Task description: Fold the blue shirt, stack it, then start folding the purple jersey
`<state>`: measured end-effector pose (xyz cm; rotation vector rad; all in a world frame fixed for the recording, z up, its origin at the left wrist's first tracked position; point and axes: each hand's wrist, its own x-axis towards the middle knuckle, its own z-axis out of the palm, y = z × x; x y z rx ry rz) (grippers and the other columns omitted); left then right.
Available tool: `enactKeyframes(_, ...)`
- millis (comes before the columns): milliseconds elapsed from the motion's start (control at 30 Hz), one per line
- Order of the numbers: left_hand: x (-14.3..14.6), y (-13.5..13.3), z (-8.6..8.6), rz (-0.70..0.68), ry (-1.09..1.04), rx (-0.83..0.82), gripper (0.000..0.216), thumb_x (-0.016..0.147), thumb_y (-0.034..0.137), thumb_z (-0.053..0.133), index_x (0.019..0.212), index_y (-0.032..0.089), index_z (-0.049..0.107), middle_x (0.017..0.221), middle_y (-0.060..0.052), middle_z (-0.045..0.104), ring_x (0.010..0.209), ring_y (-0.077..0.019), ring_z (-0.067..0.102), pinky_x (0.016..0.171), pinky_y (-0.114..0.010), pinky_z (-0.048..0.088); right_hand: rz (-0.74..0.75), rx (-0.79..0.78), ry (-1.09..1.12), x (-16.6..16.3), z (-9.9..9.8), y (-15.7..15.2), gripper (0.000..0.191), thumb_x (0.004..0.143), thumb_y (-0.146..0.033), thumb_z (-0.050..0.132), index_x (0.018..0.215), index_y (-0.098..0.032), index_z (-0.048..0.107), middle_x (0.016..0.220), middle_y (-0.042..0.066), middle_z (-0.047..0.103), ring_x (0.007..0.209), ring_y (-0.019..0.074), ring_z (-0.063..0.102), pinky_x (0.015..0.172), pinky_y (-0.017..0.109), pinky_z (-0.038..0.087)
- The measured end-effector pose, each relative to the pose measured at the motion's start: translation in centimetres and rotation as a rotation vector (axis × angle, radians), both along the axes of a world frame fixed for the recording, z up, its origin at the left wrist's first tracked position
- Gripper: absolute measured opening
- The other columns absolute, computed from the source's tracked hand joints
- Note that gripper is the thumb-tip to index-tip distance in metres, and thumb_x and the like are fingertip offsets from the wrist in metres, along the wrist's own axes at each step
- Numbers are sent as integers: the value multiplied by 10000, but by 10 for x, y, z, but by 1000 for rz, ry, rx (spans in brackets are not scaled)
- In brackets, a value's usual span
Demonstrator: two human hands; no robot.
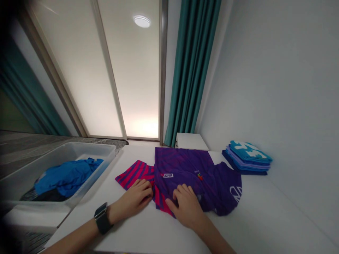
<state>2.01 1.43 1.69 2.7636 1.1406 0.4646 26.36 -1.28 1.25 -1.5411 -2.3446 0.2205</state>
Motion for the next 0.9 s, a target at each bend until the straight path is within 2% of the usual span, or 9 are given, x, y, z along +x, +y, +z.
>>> enactKeyframes(133, 3, -1, 5, 13, -37, -53, 100, 814, 114, 483, 800, 197, 537, 860, -31, 589, 844, -184, 525, 814, -336, 388, 59, -52, 13, 1, 2, -8, 165, 893, -163, 454, 746, -204, 514, 812, 17, 583, 836, 182, 520, 834, 349, 383)
enactKeyframes(200, -2, 3, 11, 17, -61, -77, 121, 849, 128, 453, 823, 199, 548, 858, -31, 605, 840, -185, 538, 827, -348, 391, 90, -125, 36, 4, 9, -10, 179, 853, -117, 456, 698, -203, 484, 766, -6, 570, 811, 164, 525, 852, 341, 382)
enactKeyframes(333, -20, 33, 12, 124, -69, -16, 248, 954, 219, 369, 1098, 211, 571, 1045, -73, 630, 979, -226, 549, 903, -404, 389, 192, -270, 91, 6, 23, -8, 246, 874, -192, 474, 628, -200, 467, 696, -30, 555, 764, 144, 544, 911, 354, 380)
enactKeyframes(400, -30, 56, 7, 221, -25, 34, 304, 940, 222, 393, 1200, 201, 548, 1106, -99, 611, 1032, -248, 535, 908, -418, 399, 176, -241, 109, 4, 25, 0, 283, 921, -240, 432, 648, -206, 499, 684, -22, 561, 733, 147, 544, 880, 346, 404)
enactKeyframes(467, -38, 77, -1, 300, 6, 73, 330, 923, 233, 422, 1228, 204, 545, 1173, -114, 589, 1095, -266, 510, 927, -432, 394, 127, -130, 110, 3, 22, 14, 265, 944, -240, 394, 741, -209, 562, 759, 9, 604, 778, 166, 558, 851, 342, 426)
enactKeyframes(567, -41, 94, -10, 342, 24, 63, 233, 903, 274, 461, 1079, 210, 599, 1164, -104, 590, 1105, -268, 508, 932, -427, 394, 80, 20, 39, 7, 7, 38, 242, 935, -245, 431, 1073, -195, 623, 1087, 95, 640, 1060, 223, 554, 949, 387, 413)
enactKeyframes(700, -40, 94, -13, 361, 28, 76, 152, 886, 230, 430, 877, 191, 576, 976, -83, 633, 973, -237, 563, 901, -383, 394, -67, -24, -131, 18, -19, 54, 470, 950, -388, 431, 1379, -211, 500, 1463, 149, 439, 1376, 318, 338, 1101, 553, 257)
enactKeyframes(800, -47, 92, -5, 496, 70, 87, 137, 871, 244, 438, 808, 196, 549, 805, -64, 642, 835, -232, 596, 877, -383, 380, -140, -68, -173, 17, -27, 46, 529, 963, -450, 379, 1444, -236, 426, 1524, 143, 362, 1417, 343, 269, 1096, 628, 207)
enactKeyframes(900, -60, 93, 6, 598, 176, 76, 114, 851, 245, 462, 840, 193, 562, 770, -70, 665, 788, -246, 619, 884, -412, 357, -60, -51, -141, 7, -16, 35, 512, 959, -428, 394, 1427, -230, 452, 1471, 141, 448, 1364, 321, 374, 1084, 562, 284)
